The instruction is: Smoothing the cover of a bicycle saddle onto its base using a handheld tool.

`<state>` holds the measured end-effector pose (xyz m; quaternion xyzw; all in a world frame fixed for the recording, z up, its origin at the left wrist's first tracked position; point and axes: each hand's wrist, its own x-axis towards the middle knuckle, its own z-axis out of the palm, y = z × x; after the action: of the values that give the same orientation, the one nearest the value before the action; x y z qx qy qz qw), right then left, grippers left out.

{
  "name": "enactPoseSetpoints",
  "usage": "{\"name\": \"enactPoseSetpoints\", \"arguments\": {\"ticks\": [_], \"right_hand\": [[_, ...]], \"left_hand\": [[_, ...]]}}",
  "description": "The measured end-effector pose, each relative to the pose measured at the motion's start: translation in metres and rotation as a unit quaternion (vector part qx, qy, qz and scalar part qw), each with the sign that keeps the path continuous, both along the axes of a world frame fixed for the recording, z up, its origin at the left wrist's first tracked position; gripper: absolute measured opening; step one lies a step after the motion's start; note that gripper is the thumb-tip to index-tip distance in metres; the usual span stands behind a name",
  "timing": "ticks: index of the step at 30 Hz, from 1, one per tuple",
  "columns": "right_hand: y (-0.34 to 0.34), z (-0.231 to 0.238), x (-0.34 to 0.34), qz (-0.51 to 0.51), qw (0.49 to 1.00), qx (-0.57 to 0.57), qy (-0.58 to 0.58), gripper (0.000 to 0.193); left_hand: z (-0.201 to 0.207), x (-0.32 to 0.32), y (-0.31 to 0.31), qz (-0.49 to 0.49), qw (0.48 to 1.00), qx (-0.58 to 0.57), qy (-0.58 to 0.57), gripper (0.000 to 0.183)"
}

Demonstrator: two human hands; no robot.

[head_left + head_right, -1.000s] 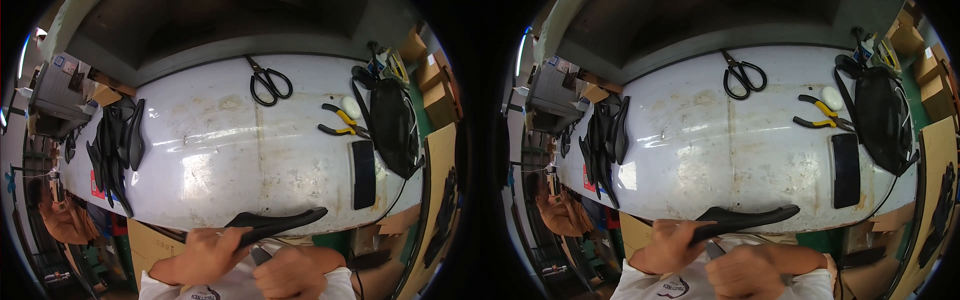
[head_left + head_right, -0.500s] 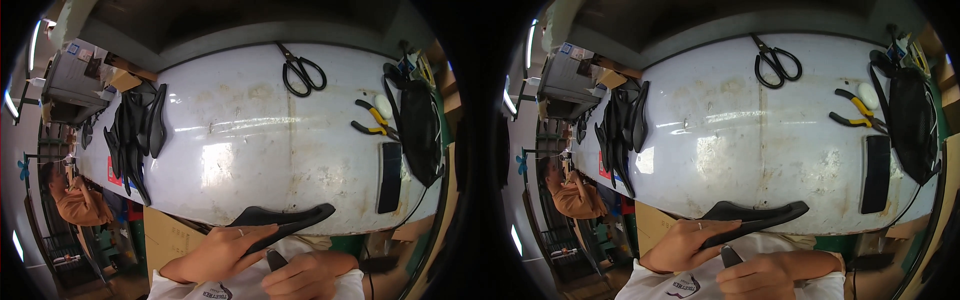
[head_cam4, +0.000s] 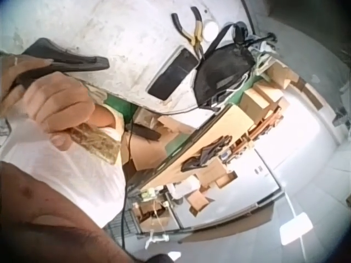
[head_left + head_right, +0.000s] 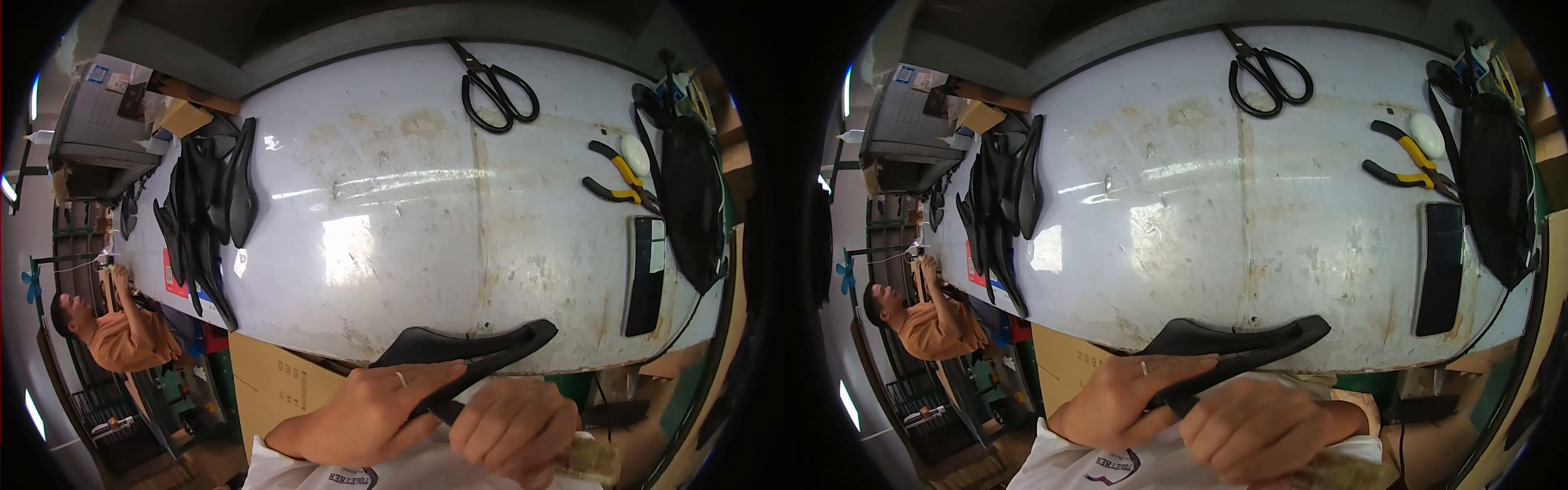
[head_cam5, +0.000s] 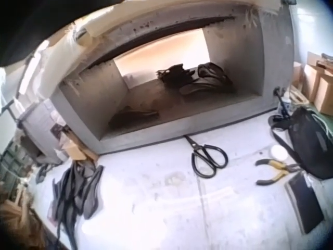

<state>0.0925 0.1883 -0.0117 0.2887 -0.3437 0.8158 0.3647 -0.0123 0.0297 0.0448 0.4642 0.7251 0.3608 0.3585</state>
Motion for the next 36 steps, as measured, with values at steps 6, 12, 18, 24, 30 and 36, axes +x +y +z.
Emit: {"name": "enactPoseSetpoints", "arguments": {"ticks": [6,12,18,24,30,36], "right_hand": [[0.006,-0.003,0.007,-0.024,0.997,0.065,0.042,0.025],[0.011,-0.001,0.013,-0.097,0.971,0.211,0.050,0.025],[-0.008,-0.021,-0.002,-0.056,0.993,-0.103,0.012,0.024],[0.012,-0.012,0.011,-0.076,0.993,0.086,0.030,0.023],[0.016,-0.014,0.009,-0.133,0.955,0.253,0.073,0.019],[-0.007,-0.010,0.001,-0.165,0.986,-0.007,-0.009,0.019]], "left_hand": [[0.000,0.004,-0.001,-0.005,1.000,-0.016,0.004,0.061],[0.000,0.002,0.004,-0.013,1.000,-0.018,0.001,0.059],[0.004,0.005,0.008,0.020,0.999,-0.029,-0.004,0.059],[0.015,-0.003,0.012,0.017,0.993,-0.117,-0.025,0.059],[0.011,0.002,0.016,0.049,0.995,-0.083,-0.008,0.056],[0.012,0.000,0.017,0.030,0.996,-0.079,-0.003,0.056]]}}
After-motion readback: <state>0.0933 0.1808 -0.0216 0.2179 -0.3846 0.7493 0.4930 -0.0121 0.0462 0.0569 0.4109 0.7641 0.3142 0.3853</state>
